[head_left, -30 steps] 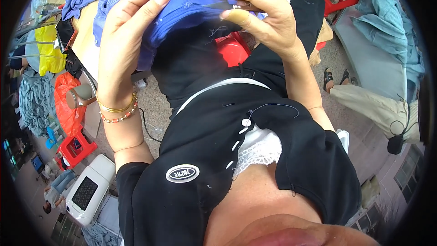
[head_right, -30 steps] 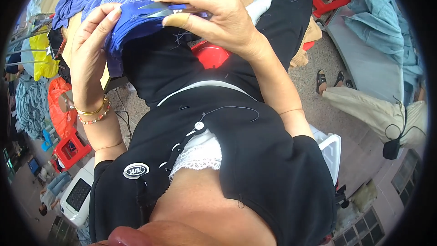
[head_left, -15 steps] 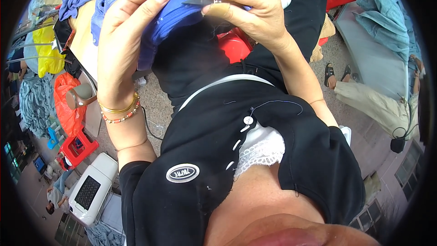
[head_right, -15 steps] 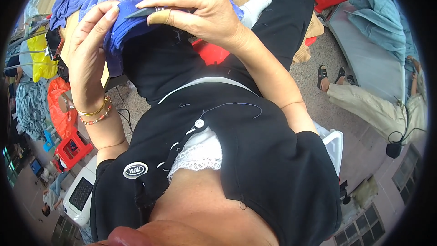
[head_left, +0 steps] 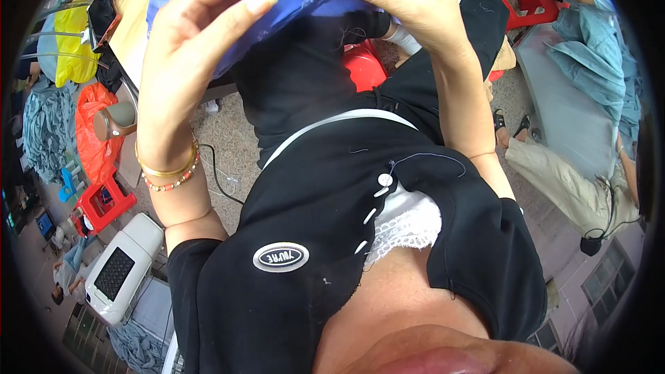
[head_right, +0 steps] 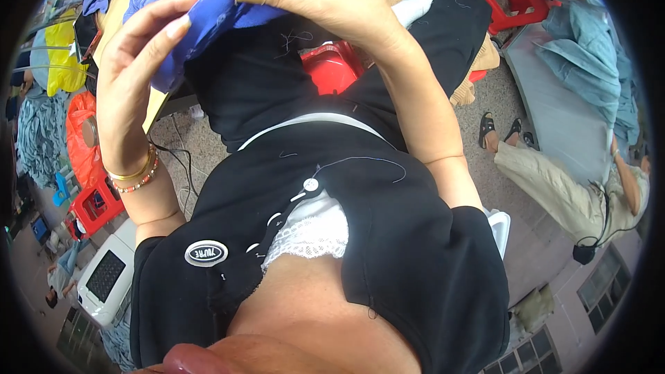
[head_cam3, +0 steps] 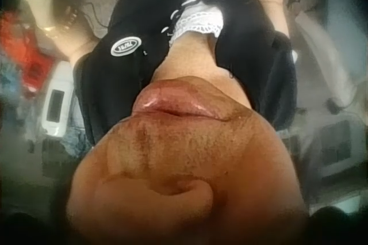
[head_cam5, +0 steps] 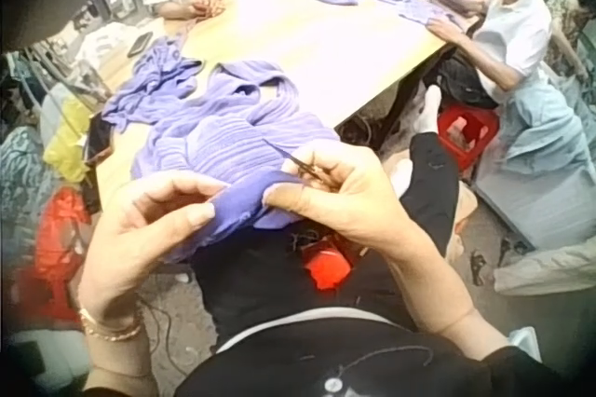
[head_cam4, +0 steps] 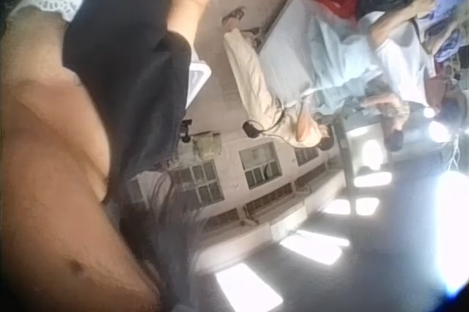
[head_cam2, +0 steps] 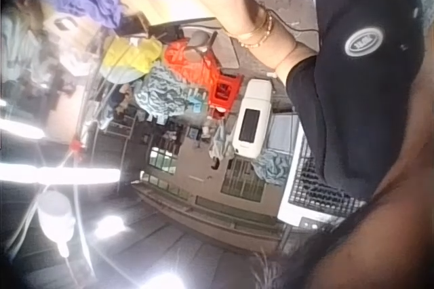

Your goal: Trimming loose threads from various shirts using small scissors.

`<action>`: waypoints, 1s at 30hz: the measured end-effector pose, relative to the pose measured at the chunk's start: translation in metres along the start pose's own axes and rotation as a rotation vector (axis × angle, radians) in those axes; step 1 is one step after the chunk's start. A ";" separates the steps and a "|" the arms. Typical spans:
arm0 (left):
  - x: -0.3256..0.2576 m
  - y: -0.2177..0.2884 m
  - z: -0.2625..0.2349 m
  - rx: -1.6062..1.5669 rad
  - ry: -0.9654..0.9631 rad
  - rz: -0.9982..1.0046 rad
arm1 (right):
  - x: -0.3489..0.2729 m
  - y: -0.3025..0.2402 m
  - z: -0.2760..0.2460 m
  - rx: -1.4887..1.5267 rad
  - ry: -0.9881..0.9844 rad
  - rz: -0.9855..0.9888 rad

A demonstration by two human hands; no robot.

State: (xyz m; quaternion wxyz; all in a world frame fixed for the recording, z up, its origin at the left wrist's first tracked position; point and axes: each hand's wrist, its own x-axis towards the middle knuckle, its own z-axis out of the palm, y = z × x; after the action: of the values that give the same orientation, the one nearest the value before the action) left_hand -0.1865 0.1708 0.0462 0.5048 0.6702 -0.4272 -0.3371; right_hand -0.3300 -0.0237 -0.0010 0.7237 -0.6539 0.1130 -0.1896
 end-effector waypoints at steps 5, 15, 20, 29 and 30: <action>-0.019 -0.013 0.010 0.017 0.303 0.187 | 0.001 -0.003 -0.005 -0.031 -0.038 -0.007; -0.024 -0.026 0.022 -0.037 0.419 0.117 | 0.001 -0.006 0.000 -0.019 0.014 0.007; -0.008 -0.016 0.033 0.446 0.397 0.319 | 0.000 0.000 0.001 0.082 0.008 -0.014; -0.007 -0.016 0.022 -0.257 0.319 0.097 | -0.010 -0.004 0.003 -0.213 0.085 -0.210; -0.007 -0.016 0.022 -0.291 0.357 0.079 | -0.012 -0.006 0.007 -0.191 0.084 -0.216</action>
State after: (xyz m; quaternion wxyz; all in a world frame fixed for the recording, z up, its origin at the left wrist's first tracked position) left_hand -0.2050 0.1707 0.0254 0.6764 0.6220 -0.3041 -0.2511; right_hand -0.3385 -0.0126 0.0046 0.6281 -0.7196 0.0897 -0.2821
